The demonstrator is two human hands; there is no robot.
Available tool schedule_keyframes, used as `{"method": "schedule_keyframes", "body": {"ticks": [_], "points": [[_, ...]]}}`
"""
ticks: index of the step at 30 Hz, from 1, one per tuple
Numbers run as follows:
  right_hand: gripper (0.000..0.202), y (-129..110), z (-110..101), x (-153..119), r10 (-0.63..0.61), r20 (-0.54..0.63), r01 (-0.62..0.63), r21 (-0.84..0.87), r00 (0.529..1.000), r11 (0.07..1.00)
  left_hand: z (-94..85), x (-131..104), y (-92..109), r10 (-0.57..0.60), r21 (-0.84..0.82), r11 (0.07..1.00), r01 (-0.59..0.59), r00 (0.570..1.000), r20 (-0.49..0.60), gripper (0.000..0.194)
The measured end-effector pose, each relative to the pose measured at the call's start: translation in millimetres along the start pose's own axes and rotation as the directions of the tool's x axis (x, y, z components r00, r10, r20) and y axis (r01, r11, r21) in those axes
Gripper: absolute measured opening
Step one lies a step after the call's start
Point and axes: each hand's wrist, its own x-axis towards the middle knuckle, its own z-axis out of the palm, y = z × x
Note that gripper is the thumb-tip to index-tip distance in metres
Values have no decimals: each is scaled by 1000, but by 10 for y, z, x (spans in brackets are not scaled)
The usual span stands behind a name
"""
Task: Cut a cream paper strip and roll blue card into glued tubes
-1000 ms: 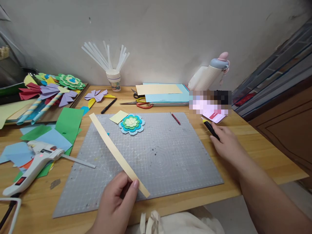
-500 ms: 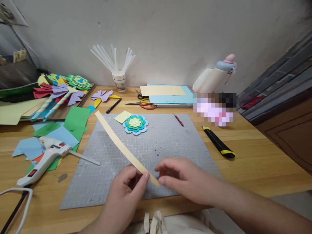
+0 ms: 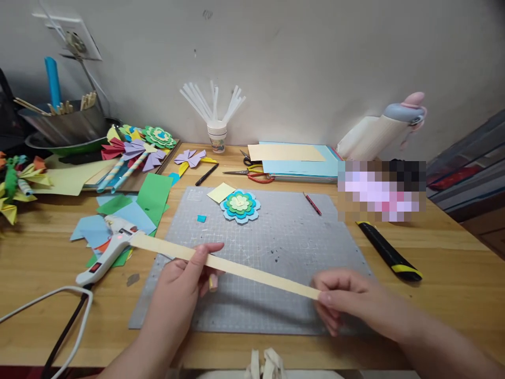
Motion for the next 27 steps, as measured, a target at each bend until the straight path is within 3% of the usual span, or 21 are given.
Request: {"method": "schedule_keyframes", "body": {"ticks": [8, 11, 15, 23, 25, 27], "points": [[31, 191, -441, -171, -97, -243, 159, 254, 965, 954, -256, 36, -18, 12, 86, 996, -11, 1000, -18, 53], [28, 197, -499, -176, -118, -338, 227, 305, 934, 925, -337, 47, -89, 78, 243, 967, -73, 997, -10, 44], [29, 203, -492, -165, -97, -400, 250, 352, 911, 902, -400, 37, -144, 142, 455, 882, -123, 990, -8, 50], [32, 236, -475, -190, -65, -403, 208, 324, 913, 923, -368, -2, -105, 160, 512, 846, -148, 987, 21, 47], [34, 271, -502, -184, -99, -450, 226, 237, 888, 945, -351, 5, -112, 179, 479, 860, -177, 983, 41, 38], [33, 303, -527, -164, -156, -533, 228, 72, 832, 971, -331, -9, -132, 203, 459, 865, -204, 978, 53, 30]]}}
